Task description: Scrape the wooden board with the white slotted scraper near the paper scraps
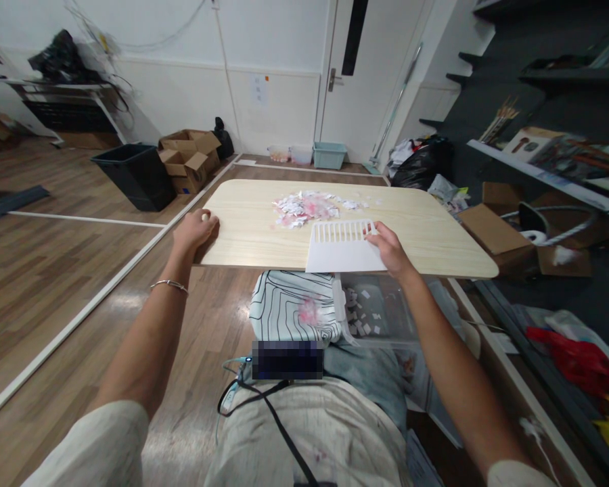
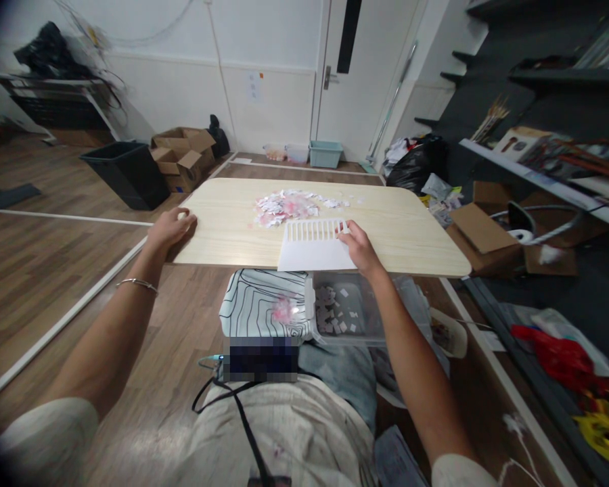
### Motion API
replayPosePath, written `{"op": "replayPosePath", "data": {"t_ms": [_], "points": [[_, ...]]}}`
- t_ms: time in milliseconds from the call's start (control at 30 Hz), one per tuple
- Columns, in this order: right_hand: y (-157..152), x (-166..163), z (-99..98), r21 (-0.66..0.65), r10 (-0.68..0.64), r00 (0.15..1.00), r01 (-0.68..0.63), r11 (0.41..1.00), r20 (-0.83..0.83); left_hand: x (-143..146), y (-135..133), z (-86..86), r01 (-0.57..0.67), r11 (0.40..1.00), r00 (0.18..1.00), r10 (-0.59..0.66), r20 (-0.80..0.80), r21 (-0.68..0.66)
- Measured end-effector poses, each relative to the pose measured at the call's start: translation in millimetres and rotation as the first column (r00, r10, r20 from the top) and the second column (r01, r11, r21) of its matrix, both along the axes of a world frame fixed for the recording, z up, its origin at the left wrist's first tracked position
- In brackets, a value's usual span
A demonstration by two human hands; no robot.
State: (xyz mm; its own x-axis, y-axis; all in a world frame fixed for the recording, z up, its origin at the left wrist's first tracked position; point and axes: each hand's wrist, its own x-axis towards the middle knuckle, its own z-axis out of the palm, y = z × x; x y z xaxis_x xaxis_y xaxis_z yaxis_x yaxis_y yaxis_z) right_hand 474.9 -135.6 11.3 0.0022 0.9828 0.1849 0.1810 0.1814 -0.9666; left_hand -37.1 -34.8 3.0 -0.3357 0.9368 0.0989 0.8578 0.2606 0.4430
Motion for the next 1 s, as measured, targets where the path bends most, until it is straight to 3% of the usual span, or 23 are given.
{"op": "replayPosePath", "data": {"t_ms": [567,1000], "points": [[6.2,-6.5,3.6,0.067,-0.019,0.990,0.009,0.998,0.139,-3.5,-0.7,-5.1,0.014,1.000,0.999,-0.015,-0.035,-0.024],[13.1,5.0,-9.0,0.126,-0.101,0.988,0.086,0.988,0.118,4.5,-3.9,0.5,0.020,0.999,0.999,-0.021,-0.040,-0.033]]}}
